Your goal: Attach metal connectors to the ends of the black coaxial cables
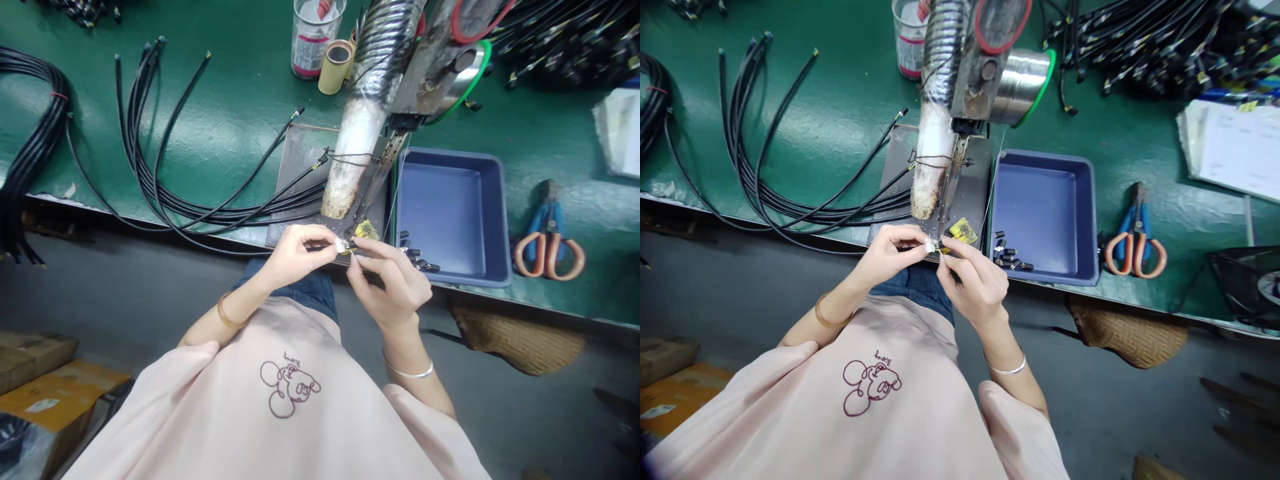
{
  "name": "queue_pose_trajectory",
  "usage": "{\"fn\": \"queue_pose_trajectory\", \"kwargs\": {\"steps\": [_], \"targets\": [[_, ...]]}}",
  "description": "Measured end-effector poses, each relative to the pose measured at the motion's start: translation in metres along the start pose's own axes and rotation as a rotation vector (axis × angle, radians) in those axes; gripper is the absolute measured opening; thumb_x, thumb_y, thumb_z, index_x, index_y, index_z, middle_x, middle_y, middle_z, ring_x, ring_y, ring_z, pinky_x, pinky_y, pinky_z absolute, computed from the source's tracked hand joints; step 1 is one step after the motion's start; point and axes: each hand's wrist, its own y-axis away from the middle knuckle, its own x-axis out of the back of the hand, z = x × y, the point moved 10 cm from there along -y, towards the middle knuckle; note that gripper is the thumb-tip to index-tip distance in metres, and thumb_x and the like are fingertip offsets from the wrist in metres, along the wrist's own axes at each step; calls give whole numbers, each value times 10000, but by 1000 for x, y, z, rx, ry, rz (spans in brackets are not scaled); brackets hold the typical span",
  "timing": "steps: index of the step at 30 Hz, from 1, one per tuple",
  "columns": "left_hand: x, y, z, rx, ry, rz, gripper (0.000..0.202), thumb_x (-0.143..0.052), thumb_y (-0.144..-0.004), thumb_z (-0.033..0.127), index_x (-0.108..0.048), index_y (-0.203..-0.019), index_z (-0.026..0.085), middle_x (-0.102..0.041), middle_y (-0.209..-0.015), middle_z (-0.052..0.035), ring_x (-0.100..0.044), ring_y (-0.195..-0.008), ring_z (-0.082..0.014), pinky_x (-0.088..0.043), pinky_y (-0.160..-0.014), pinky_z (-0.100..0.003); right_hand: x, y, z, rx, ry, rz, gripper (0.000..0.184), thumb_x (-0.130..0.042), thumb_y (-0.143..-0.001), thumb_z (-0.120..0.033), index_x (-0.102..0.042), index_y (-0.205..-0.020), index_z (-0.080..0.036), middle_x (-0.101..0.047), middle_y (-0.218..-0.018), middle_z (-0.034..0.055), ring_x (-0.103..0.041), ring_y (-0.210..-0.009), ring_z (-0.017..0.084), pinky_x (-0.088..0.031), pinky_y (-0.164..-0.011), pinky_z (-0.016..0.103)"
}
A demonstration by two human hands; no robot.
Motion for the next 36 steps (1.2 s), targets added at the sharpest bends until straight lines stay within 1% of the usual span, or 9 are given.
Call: {"fn": "queue_pose_trajectory", "kwargs": {"steps": [4,8,11,14,18,22,27,33,36], "targets": [[-2,6,17,-133,-174,19,133,-634,-801,172,-728,-720,125,-663,-686,-26,-545,-609,-94,-412,-567,-201,4,8,6,-54,-97,29,189,-711,-841,-73,-594,-874,-219,-798,-924,47,-775,-789,160,-608,-689,241],[-6,14,31,-263,-328,26,162,-586,-808,107,-723,-722,118,-568,-611,10,-418,-532,-66,-325,-500,-194,18,16,29,-277,-168,119,115,-623,-933,-137,-641,-1010,-220,-767,-802,-1,-714,-592,122,-510,-509,208],[-10,21,40,-357,-424,22,177,-572,-829,93,-711,-721,116,-547,-590,16,-412,-528,-66,-351,-520,-190,9,8,32,-335,-109,-80,57,-650,-926,-185,-690,-957,-210,-662,-595,-53,-579,-440,83,-430,-470,200],[-11,28,45,-449,-495,35,120,-603,-860,125,-718,-824,118,-605,-625,5,-471,-535,-75,-404,-538,-188,-9,4,34,-425,-229,-309,111,-669,-912,-228,-677,-805,-198,-645,-573,-47,-521,-421,71,-401,-464,203],[-8,36,47,-543,-525,76,133,-633,-932,240,-705,-893,135,-717,-744,-52,-623,-640,-117,-512,-649,-224,-22,12,45,-646,-502,-367,213,-633,-941,-327,-656,-771,-202,-676,-616,-26,-588,-481,94,-445,-484,200],[-4,31,31,-360,-348,22,223,-595,-954,280,-708,-828,135,-717,-710,-46,-627,-621,-107,-500,-620,-202,-35,22,47,-752,-711,-331,284,-671,-914,-469,-671,-812,-205,-690,-654,-13,-659,-557,120,-519,-525,211],[-8,23,2,-43,-56,-108,271,-621,-908,346,-723,-857,100,-596,-580,11,-467,-494,-57,-394,-497,-167,-33,26,45,-728,-673,-234,272,-679,-911,-472,-689,-856,-206,-691,-664,-17,-650,-522,107,-501,-481,198],[-5,20,16,-216,-88,-77,195,-625,-882,250,-752,-830,112,-724,-742,-55,-590,-623,-98,-454,-581,-188,-36,29,46,-743,-717,-247,249,-685,-913,-455,-698,-879,-209,-719,-697,-3,-703,-596,129,-559,-553,214],[-6,22,27,-333,-170,-51,169,-607,-858,185,-751,-794,125,-716,-717,-44,-551,-576,-82,-438,-566,-187,-37,31,48,-778,-772,-241,271,-696,-901,-482,-700,-877,-213,-726,-715,3,-712,-619,134,-578,-575,221]]}}
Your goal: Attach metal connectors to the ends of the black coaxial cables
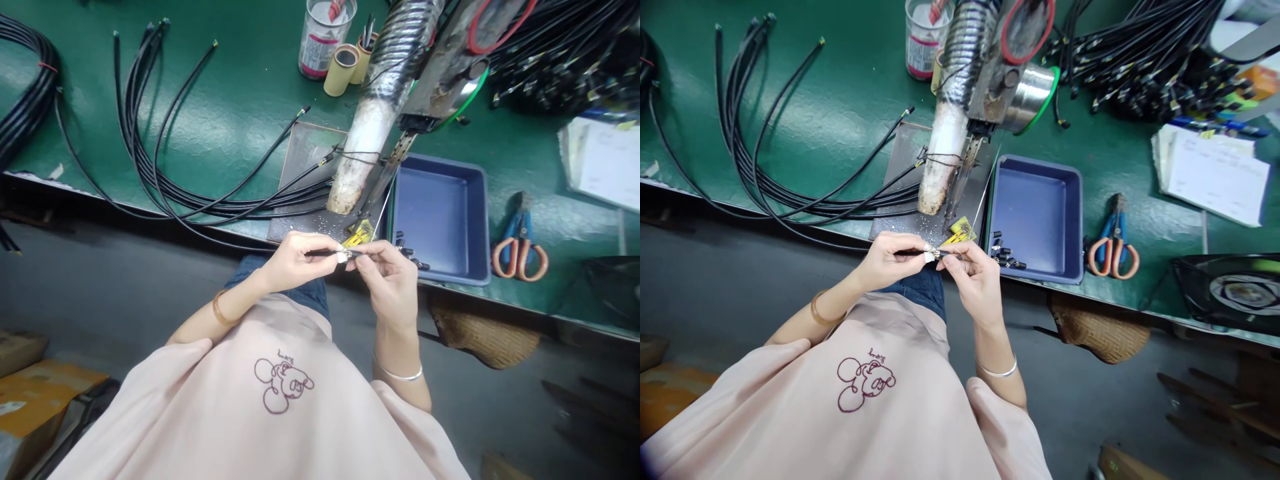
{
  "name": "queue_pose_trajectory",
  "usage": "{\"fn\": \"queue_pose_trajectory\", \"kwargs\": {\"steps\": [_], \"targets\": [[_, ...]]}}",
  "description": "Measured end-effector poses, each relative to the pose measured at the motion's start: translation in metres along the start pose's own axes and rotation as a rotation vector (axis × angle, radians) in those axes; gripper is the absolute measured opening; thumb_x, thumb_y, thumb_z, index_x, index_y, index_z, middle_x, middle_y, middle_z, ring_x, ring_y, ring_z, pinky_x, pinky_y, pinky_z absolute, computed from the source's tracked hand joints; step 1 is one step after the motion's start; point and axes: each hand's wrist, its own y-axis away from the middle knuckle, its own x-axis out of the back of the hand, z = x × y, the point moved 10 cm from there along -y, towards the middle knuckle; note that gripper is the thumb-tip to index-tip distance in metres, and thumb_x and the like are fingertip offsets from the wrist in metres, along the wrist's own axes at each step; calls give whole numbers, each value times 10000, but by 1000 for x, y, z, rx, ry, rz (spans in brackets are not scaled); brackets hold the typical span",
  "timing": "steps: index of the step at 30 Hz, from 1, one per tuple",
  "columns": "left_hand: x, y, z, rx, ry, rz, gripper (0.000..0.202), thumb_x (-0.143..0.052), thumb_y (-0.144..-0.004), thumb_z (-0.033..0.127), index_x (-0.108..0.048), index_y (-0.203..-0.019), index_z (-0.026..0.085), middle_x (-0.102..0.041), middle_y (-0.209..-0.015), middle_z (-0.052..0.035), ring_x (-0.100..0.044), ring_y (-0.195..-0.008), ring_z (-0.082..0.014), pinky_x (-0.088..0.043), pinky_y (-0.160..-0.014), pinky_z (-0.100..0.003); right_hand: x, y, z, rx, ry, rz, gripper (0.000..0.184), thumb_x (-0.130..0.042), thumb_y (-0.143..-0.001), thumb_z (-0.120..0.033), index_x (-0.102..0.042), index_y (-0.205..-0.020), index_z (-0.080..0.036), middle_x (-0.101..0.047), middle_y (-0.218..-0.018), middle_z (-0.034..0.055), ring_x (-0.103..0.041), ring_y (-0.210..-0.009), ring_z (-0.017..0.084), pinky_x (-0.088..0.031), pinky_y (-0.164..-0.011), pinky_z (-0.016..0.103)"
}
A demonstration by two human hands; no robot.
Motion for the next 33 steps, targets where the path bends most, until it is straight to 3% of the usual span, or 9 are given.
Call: {"fn": "queue_pose_trajectory", "kwargs": {"steps": [4,8,11,15,17,19,23,26,33], "targets": [[3,-2,8,-91,-64,49,146,-606,-807,138,-733,-736,125,-593,-583,13,-395,-479,-44,-330,-476,-170,-1,0,1,-19,-19,-8,289,-705,-889,-505,-711,-879,-217,-731,-724,10,-713,-615,140,-586,-581,232],[2,-4,6,-94,-31,38,114,-613,-759,105,-717,-717,123,-531,-561,33,-380,-481,-41,-283,-451,-165,0,0,0,5,20,-15,261,-702,-894,-482,-731,-884,-223,-750,-763,15,-695,-578,129,-585,-572,234],[1,-5,-3,-16,-1,35,112,-606,-734,103,-707,-691,119,-558,-578,21,-416,-498,-46,-309,-466,-164,4,1,-1,49,142,28,200,-689,-908,-415,-748,-893,-224,-746,-762,13,-697,-592,134,-568,-556,235],[1,-3,-31,253,128,98,91,-633,-727,168,-689,-676,116,-616,-628,-2,-488,-556,-69,-381,-525,-173,25,12,-16,200,314,304,192,-655,-924,-394,-738,-962,-225,-637,-610,-35,-574,-451,103,-452,-444,229],[1,-3,-41,351,184,115,126,-643,-733,208,-670,-653,115,-583,-596,11,-472,-554,-68,-381,-537,-178,38,24,-27,321,278,490,217,-619,-946,-408,-688,-1042,-226,-546,-535,-73,-498,-382,95,-399,-409,232],[0,-4,-44,395,218,113,154,-649,-730,233,-661,-635,113,-543,-566,24,-439,-537,-61,-357,-525,-178,43,33,-31,398,215,573,185,-587,-972,-362,-621,-1104,-238,-597,-573,-77,-501,-362,91,-391,-397,226],[-1,-7,-44,418,236,111,165,-675,-718,251,-675,-631,111,-533,-550,30,-419,-527,-57,-342,-520,-184,32,29,-26,381,334,492,102,-620,-955,-225,-626,-1056,-233,-778,-863,5,-740,-629,146,-579,-546,252],[-1,-9,-41,410,209,114,167,-675,-731,255,-699,-655,108,-578,-573,19,-452,-545,-64,-365,-537,-189,16,24,-27,416,467,392,61,-692,-896,-184,-669,-938,-222,-793,-950,41,-783,-876,201,-649,-739,309],[1,-11,-41,393,173,141,125,-664,-746,218,-717,-704,113,-694,-678,-11,-589,-635,-96,-489,-638,-200,4,15,-30,441,484,348,106,-657,-893,-166,-606,-831,-236,-792,-1023,55,-780,-883,196,-658,-735,330]]}}
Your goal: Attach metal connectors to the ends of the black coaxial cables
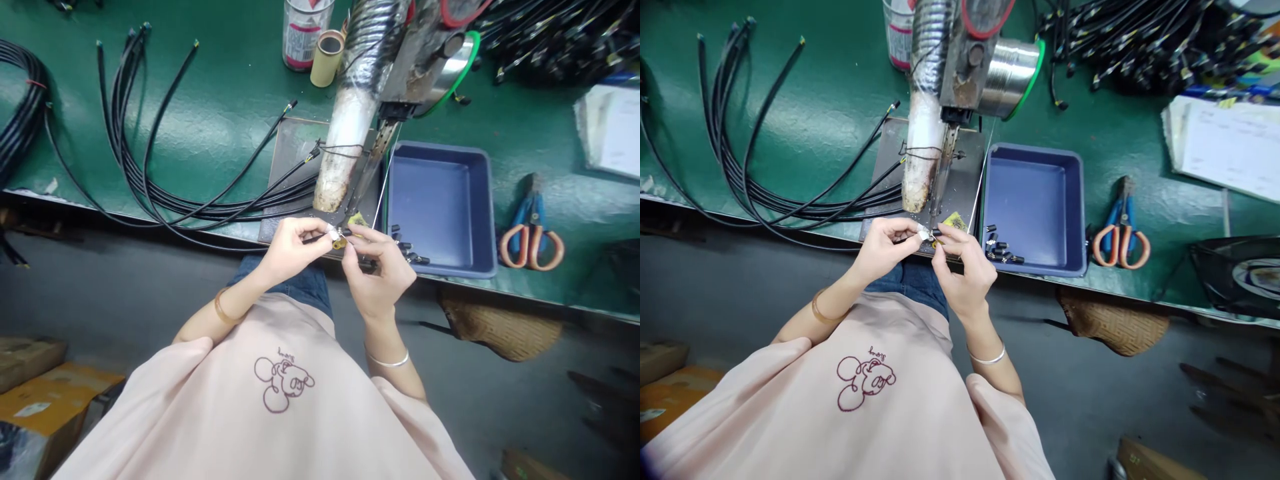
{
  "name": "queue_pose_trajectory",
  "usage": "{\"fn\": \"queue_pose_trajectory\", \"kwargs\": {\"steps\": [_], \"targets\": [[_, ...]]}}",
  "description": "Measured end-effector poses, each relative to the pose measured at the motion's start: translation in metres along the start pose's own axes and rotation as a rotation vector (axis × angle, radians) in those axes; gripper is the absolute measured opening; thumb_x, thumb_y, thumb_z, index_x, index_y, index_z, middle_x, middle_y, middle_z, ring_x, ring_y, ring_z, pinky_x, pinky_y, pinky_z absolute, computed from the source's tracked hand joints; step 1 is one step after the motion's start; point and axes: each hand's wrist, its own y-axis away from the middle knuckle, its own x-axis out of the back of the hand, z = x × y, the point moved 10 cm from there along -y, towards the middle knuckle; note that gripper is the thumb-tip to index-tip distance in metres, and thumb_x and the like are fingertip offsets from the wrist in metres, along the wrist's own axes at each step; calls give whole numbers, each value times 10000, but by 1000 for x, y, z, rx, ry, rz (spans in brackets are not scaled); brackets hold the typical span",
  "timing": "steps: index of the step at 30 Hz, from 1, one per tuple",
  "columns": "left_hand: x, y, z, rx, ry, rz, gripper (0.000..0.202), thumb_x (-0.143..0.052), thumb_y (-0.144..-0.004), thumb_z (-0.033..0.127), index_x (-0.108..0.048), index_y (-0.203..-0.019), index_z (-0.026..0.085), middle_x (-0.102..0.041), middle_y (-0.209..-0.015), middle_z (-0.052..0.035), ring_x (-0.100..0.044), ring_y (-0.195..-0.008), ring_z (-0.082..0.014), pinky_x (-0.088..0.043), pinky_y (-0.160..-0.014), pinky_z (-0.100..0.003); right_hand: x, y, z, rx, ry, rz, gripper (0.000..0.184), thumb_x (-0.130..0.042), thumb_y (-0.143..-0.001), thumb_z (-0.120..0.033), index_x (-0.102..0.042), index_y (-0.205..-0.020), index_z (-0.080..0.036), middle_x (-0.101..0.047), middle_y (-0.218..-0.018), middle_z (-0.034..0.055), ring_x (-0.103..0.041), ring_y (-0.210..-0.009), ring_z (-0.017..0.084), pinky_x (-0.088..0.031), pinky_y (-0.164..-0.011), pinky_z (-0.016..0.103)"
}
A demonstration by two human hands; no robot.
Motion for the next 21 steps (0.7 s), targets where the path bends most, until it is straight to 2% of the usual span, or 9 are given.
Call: {"fn": "queue_pose_trajectory", "kwargs": {"steps": [7,16,21], "targets": [[3,-1,9,-87,-27,34,146,-658,-757,245,-716,-720,116,-717,-698,-29,-613,-636,-101,-517,-639,-199,2,-6,-1,-11,-23,5,107,-662,-885,-153,-621,-829,-234,-788,-1027,43,-772,-898,195,-658,-777,353],[6,-1,8,-94,-51,40,144,-683,-750,262,-702,-717,123,-707,-722,-33,-616,-662,-105,-518,-645,-202,3,-12,-14,86,48,9,140,-680,-868,-120,-641,-821,-246,-793,-973,25,-772,-869,190,-653,-767,346],[4,-3,7,-89,-21,16,134,-696,-747,254,-702,-714,124,-704,-709,-29,-611,-652,-105,-508,-641,-202,2,-10,-16,100,64,-10,125,-671,-864,-145,-620,-814,-247,-788,-1040,46,-776,-886,198,-684,-766,358]]}}
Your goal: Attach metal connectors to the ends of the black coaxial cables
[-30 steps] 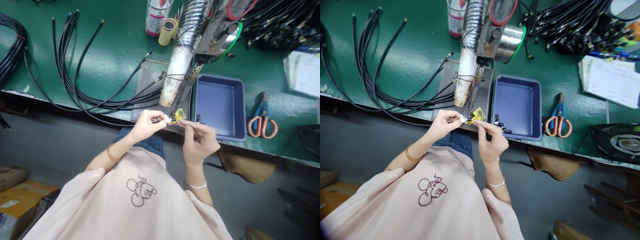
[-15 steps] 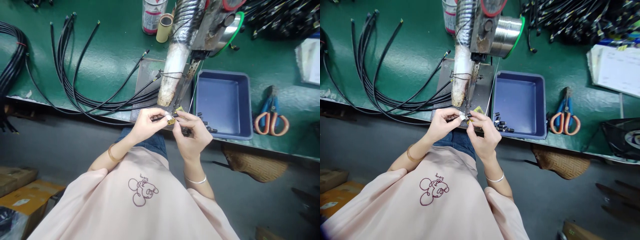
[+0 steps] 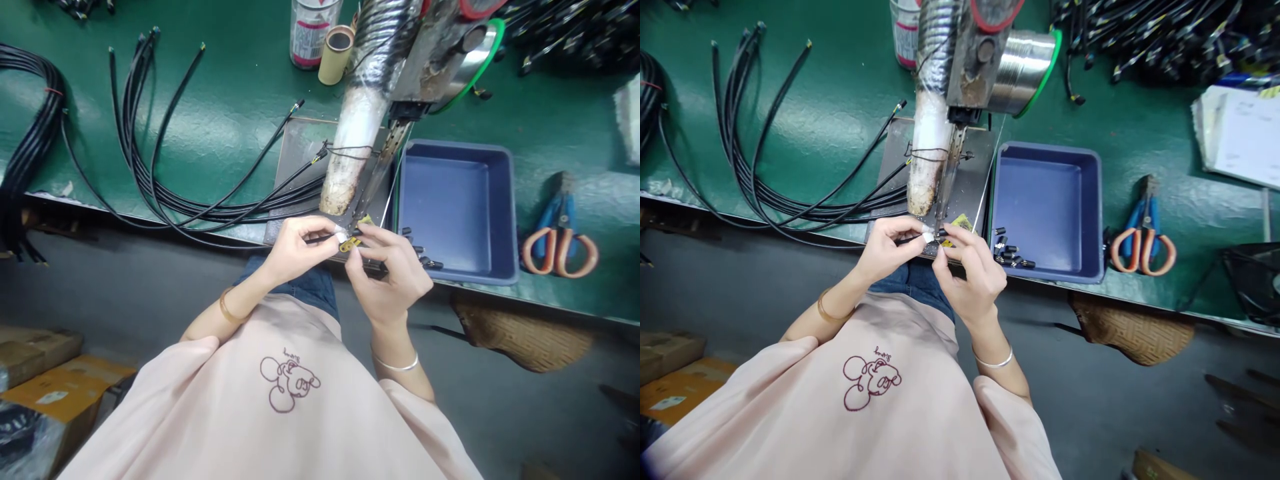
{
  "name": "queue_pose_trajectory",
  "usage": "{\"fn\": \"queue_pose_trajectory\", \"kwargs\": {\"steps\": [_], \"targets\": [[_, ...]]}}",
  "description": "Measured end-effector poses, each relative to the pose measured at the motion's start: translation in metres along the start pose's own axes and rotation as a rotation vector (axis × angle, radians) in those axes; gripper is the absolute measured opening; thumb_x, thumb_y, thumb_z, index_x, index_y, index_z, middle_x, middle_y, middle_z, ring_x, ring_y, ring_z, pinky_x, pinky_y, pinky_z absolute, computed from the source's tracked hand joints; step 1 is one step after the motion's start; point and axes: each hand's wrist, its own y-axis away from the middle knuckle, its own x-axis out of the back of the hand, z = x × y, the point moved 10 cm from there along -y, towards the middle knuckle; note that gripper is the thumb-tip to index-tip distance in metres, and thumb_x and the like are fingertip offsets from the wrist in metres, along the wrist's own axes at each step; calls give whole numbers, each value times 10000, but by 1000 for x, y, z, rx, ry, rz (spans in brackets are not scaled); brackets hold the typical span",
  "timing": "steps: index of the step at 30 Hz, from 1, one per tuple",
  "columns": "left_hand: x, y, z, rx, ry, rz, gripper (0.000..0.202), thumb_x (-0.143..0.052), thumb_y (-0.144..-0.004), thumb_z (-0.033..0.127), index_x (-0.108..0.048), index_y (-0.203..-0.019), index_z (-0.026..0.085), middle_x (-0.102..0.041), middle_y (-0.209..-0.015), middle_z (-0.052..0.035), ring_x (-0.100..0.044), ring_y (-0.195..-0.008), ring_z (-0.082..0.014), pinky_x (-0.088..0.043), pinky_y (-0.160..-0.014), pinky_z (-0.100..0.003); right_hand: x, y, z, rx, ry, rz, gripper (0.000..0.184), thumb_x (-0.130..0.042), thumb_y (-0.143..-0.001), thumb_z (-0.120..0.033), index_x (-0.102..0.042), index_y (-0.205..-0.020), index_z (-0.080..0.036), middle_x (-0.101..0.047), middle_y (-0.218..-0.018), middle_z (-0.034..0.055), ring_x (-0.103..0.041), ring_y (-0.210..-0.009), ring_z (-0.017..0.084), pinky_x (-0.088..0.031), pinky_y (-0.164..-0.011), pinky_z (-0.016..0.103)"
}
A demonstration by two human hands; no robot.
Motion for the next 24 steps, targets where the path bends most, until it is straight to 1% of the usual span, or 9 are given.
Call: {"fn": "queue_pose_trajectory", "kwargs": {"steps": [3,6,9,12,15,20,21,22,24], "targets": [[0,-1,-1,9,33,-2,127,-696,-737,245,-700,-712,121,-689,-693,-23,-593,-640,-97,-495,-635,-200,0,0,-3,23,7,-11,156,-662,-856,-120,-586,-808,-248,-784,-1062,55,-775,-890,188,-683,-771,340],[-1,-1,-4,45,66,-18,119,-685,-732,232,-687,-700,118,-649,-650,-6,-539,-600,-79,-457,-595,-187,1,0,-6,57,8,-35,188,-665,-843,-92,-566,-803,-246,-783,-1070,59,-776,-891,182,-674,-767,313],[-5,2,-9,118,91,-95,119,-677,-736,227,-658,-683,122,-589,-597,18,-472,-550,-63,-415,-553,-183,-2,3,-6,79,13,-94,195,-657,-845,-93,-557,-795,-252,-784,-1071,54,-777,-877,182,-667,-739,306],[-8,5,-11,160,81,-152,113,-672,-738,217,-649,-681,122,-567,-591,28,-458,-546,-59,-402,-555,-186,-3,6,-4,75,8,-119,188,-658,-851,-105,-559,-799,-256,-786,-1063,53,-776,-860,180,-668,-719,310],[-8,6,-12,173,53,-159,123,-678,-745,233,-665,-701,119,-580,-617,20,-480,-569,-67,-404,-573,-195,0,7,0,47,1,-104,166,-665,-861,-127,-577,-807,-257,-790,-1048,47,-777,-847,183,-670,-713,319],[-3,10,-13,192,-14,-131,126,-681,-742,233,-703,-751,109,-601,-628,7,-487,-559,-70,-400,-567,-202,1,9,3,-8,-49,-82,129,-672,-880,-138,-621,-838,-249,-794,-983,32,-773,-848,184,-647,-740,323],[-3,11,-12,181,-26,-136,120,-679,-742,226,-707,-749,110,-616,-635,1,-498,-562,-74,-407,-567,-202,3,10,6,-39,-89,-69,114,-668,-888,-142,-627,-860,-245,-791,-969,29,-771,-833,180,-637,-718,312],[-3,12,-9,155,-44,-142,114,-671,-748,219,-708,-743,112,-635,-649,-8,-516,-572,-81,-419,-573,-203,6,11,10,-89,-135,-42,95,-659,-902,-151,-631,-892,-241,-788,-948,24,-765,-774,166,-618,-662,290],[-3,14,1,53,-132,-150,116,-644,-781,200,-707,-726,119,-661,-678,-21,-544,-594,-92,-438,-591,-206,20,14,21,-200,-202,77,50,-630,-938,-186,-628,-949,-236,-755,-817,-12,-693,-569,120,-515,-497,232]]}}
